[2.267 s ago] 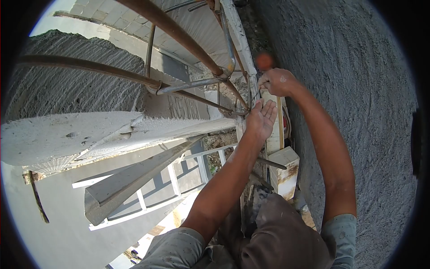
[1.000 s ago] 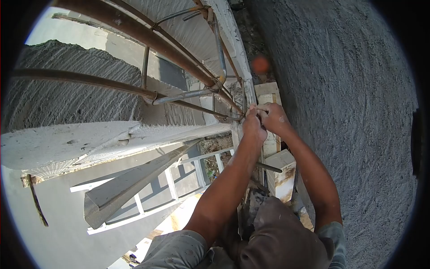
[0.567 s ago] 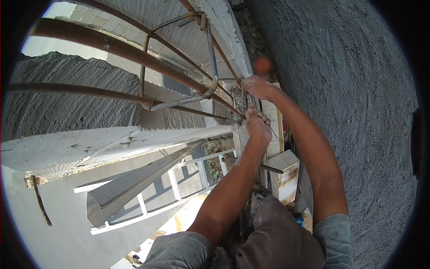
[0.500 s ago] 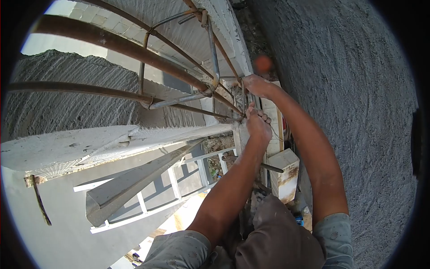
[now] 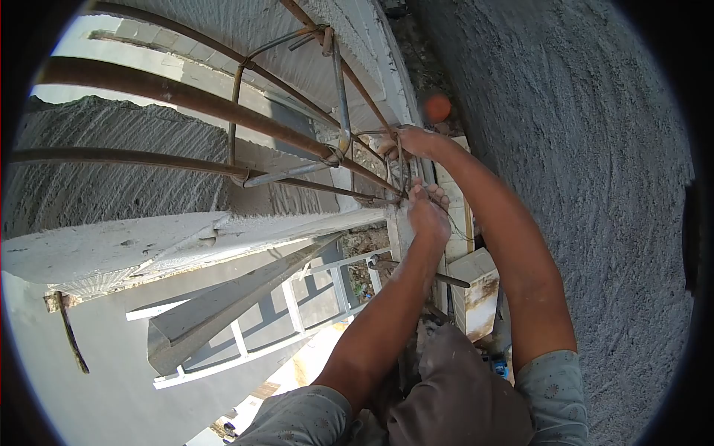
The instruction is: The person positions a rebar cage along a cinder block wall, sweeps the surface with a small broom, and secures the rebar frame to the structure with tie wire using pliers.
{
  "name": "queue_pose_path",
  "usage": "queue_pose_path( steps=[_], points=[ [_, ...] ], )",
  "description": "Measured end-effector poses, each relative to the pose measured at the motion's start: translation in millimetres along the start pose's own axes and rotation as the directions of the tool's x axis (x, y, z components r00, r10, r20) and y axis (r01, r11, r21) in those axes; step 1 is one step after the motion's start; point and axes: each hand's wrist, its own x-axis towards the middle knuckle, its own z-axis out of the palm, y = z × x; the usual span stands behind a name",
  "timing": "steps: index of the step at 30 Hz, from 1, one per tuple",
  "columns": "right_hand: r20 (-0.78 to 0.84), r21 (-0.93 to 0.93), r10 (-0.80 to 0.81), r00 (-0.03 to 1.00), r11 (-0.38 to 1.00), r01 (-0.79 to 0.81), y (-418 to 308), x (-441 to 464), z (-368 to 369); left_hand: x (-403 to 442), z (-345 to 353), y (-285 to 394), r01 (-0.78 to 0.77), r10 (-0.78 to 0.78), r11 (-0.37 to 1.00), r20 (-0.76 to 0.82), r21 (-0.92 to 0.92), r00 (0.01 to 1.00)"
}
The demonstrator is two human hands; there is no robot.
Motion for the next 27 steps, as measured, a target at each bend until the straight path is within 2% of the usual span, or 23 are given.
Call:
queue_pose_path(
  steps=[3,6,9,10,12,15,16,18,21,24,27],
  points=[
    [-0.04,-0.047,-0.055,0.998,0.997,0.053,-14.6,-18.2,4.5,-0.9,0.5,-1.2,-0.048,0.049,0.996,-0.025,0.07,0.998],
    [-0.141,-0.203,-0.179,0.974,0.968,0.149,-5.9,-12.4,6.6,6.1,2.4,-3.7,-0.085,0.091,0.986,-0.034,0.141,0.995],
    [-0.165,-0.193,-0.235,0.958,0.96,0.202,-8.6,-13.6,9.0,7.5,16.6,2.0,-0.078,0.095,0.98,-0.086,0.182,0.992],
    [-0.138,-0.181,-0.228,0.964,0.962,0.202,-6.4,-11.7,7.0,8.5,18.4,1.8,-0.069,0.091,0.979,-0.11,0.192,0.99],
    [-0.081,-0.154,-0.216,0.973,0.967,0.202,-2.2,-7.2,3.8,13.4,10.8,-1.3,-0.112,0.139,0.94,-0.063,0.322,0.988],
    [-0.11,0.056,-0.074,0.991,0.995,0.08,-16.2,-18.6,14.4,19.1,2.5,-4.0,-0.167,0.188,0.895,-0.01,0.414,0.982],
    [-0.104,0.054,-0.063,0.993,0.996,0.068,-15.2,-19.8,13.5,17.7,1.7,-4.2,-0.179,0.198,0.886,-0.001,0.427,0.98],
    [-0.086,0.047,-0.042,0.995,0.998,0.047,-14.5,-20.6,14.7,15.8,1.8,-5.0,-0.18,0.195,0.896,0.005,0.405,0.981],
    [-0.05,0.13,-0.019,0.999,0.991,0.025,-7.8,-13.8,10.0,14.7,2.3,-4.7,-0.176,0.189,0.903,0.007,0.392,0.982],
    [0.002,0.058,-0.032,0.999,0.998,0.032,1.6,3.2,2.4,11.6,4.4,-3.0,-0.154,0.165,0.919,0.001,0.363,0.986],
    [-0.021,0.039,-0.075,0.997,0.996,0.076,-2.3,-8.0,1.6,7.2,5.4,-0.2,-0.151,0.155,0.924,0.016,0.352,0.988]
  ],
)
